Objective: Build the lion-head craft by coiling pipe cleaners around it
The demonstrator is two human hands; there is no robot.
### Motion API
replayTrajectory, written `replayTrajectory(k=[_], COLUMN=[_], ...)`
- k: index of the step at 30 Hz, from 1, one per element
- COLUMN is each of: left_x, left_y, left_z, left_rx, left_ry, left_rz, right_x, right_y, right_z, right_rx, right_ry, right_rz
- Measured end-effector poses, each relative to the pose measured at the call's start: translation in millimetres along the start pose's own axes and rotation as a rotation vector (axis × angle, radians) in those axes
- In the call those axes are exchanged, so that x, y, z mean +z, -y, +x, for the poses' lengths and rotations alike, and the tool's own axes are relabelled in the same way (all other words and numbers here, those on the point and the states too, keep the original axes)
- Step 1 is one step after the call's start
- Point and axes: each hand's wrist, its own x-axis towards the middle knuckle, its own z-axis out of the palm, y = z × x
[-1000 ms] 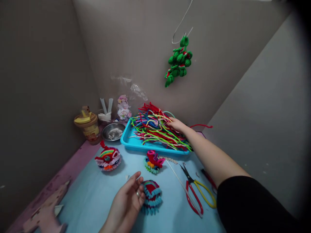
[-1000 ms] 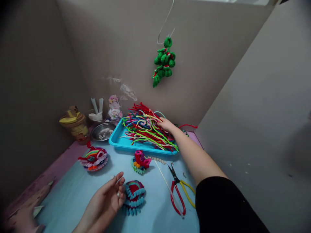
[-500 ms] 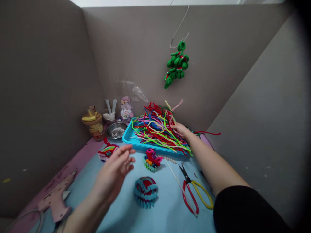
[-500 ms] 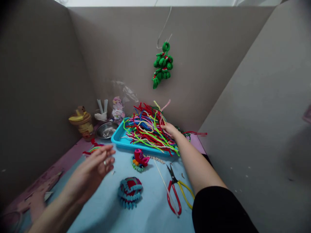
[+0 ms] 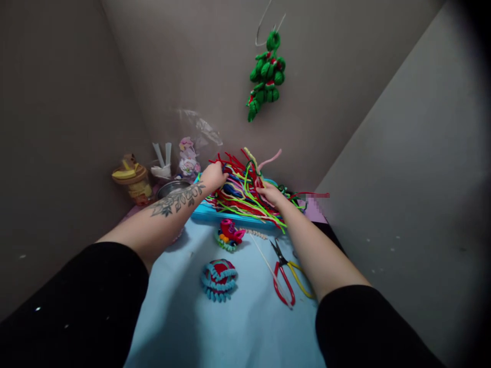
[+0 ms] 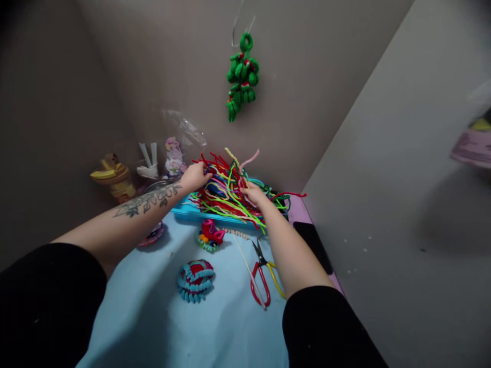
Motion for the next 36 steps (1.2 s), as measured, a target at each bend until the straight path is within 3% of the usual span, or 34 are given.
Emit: replayTrajectory(k=[3,6,10,12,17,22,27,32,36], left_x=[10.8,7.9,-18.2,-36.0,-71.5,-84.0,-104.3,-161.6,-204.9], left_y=[-2.8,-0.1,16.1,28.1,58.7,77.8,85.9,84.0,71.2], left_z=[10.0,17.5,19.7,18.6,12.1,-4.0,-11.5,-8.8,-21.9], left_rx=[-0.048,-0.097,-0.153,-0.141,-0.153,-0.248,-0.24,-0.114,0.019], left_ry=[0.048,0.078,0.25,0.281,0.128,0.046,-0.041,-0.379,-0.61], left_rz=[0.007,-0.061,-0.36,-0.491,-0.59,-0.7,-0.727,-0.756,-0.723], right_x=[-1.9,-3.4,-3.2,-3.1,-3.0,-0.5,-0.3,-0.6,0.2], right_y=[-2.1,-4.1,-5.0,-4.3,-3.1,-4.6,-5.1,-3.1,-0.7], right_z=[1.3,4.3,5.3,4.1,1.5,2.8,4.1,2.5,0.2], right_rx=[-0.026,-0.033,-0.052,-0.042,-0.045,-0.033,0.001,-0.019,-0.022], right_ry=[-0.002,0.007,0.011,0.038,0.042,0.04,0.014,0.028,0.039], right_rz=[-0.082,-0.117,-0.098,-0.094,-0.123,-0.105,-0.1,-0.113,-0.117])
